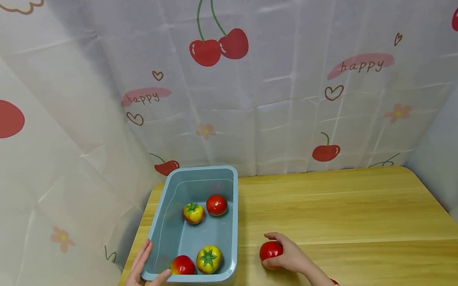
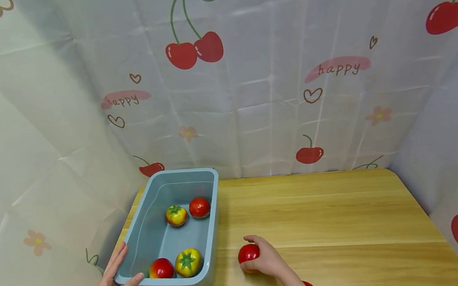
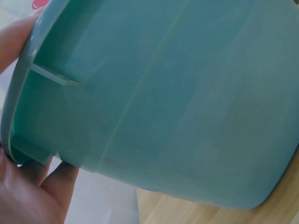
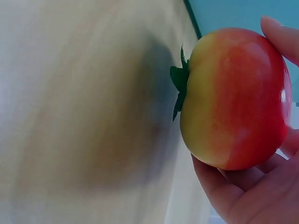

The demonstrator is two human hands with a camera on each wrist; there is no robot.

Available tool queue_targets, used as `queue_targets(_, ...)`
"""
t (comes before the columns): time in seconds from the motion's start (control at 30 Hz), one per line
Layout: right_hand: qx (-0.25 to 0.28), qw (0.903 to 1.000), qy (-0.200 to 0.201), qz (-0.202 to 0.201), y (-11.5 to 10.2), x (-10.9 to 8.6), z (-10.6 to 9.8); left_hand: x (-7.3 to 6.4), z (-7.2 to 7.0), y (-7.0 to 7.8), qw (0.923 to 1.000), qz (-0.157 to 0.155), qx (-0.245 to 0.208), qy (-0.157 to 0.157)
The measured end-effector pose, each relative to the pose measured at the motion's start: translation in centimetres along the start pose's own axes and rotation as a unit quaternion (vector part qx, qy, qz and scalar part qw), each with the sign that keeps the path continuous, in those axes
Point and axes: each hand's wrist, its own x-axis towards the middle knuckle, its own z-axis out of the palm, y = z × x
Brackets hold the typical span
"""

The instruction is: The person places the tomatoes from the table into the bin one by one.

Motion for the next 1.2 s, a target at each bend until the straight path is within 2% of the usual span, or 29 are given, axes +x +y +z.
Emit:
queue_targets(0.33, 0.000, 0.9997, 0.020, -0.010, -1.4, 0.3, -1.0, -0.1, 0.0, 0.0, 0.9999, 0.005, -0.012, -0.001)
queue_targets(0.6, -0.006, 0.9989, 0.042, -0.018, -3.3, 0.4, -2.1, -0.2, 0.1, 0.0, 0.9997, 0.013, -0.019, -0.002)
queue_targets(0.9, -0.004, 0.9977, 0.057, -0.036, -5.7, 0.8, -3.4, -0.2, 0.1, 0.1, 0.9999, 0.008, -0.013, -0.003)
queue_targets(1.2, 0.023, 0.9968, 0.059, -0.049, -7.6, 1.3, -3.9, -0.2, 0.1, 0.2, 0.9998, 0.008, -0.017, -0.005)
